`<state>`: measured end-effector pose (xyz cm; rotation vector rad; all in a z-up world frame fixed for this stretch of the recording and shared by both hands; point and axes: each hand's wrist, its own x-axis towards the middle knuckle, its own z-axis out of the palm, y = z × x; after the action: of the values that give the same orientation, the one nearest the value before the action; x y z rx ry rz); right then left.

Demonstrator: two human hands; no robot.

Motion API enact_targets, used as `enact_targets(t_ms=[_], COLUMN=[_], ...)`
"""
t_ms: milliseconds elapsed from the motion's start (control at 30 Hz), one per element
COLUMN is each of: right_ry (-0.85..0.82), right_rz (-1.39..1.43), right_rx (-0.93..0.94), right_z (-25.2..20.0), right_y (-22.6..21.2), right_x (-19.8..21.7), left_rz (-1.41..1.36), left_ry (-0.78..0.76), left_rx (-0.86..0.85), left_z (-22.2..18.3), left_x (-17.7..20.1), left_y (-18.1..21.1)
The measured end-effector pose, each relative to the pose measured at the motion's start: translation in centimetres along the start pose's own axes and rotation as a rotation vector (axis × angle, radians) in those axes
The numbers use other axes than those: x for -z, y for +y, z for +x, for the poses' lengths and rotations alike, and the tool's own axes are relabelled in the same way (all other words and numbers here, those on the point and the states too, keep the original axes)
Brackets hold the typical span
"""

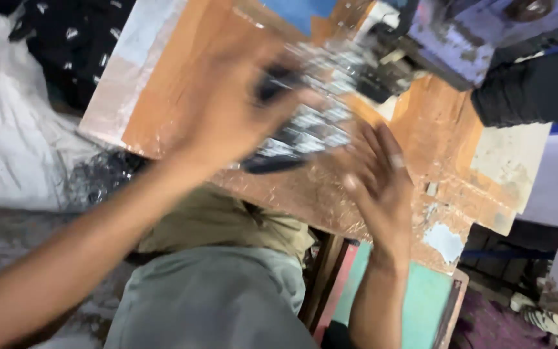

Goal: Applying heat-transfer logos to fabric pieces using a heat press machine.

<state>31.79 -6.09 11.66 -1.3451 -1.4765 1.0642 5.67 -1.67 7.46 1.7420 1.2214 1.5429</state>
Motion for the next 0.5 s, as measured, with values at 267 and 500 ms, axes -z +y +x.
enact_targets(t_ms=[267, 500], right_ry=[-0.036, -0.084], right_rz=[-0.444, -0.109], right_rx=[0.174, -0.043], right_z=[3.0, -1.8], right_y=[4.3, 4.1], right_x=[2.2, 0.7], left_rz=[0.170, 0.232], left_ry=[-0.752, -1.046], left_rx=[0.218, 0.517], left_z=[3.9, 5.4], left_x=[-5.1, -7.7], left_y=[-2.8, -3.0])
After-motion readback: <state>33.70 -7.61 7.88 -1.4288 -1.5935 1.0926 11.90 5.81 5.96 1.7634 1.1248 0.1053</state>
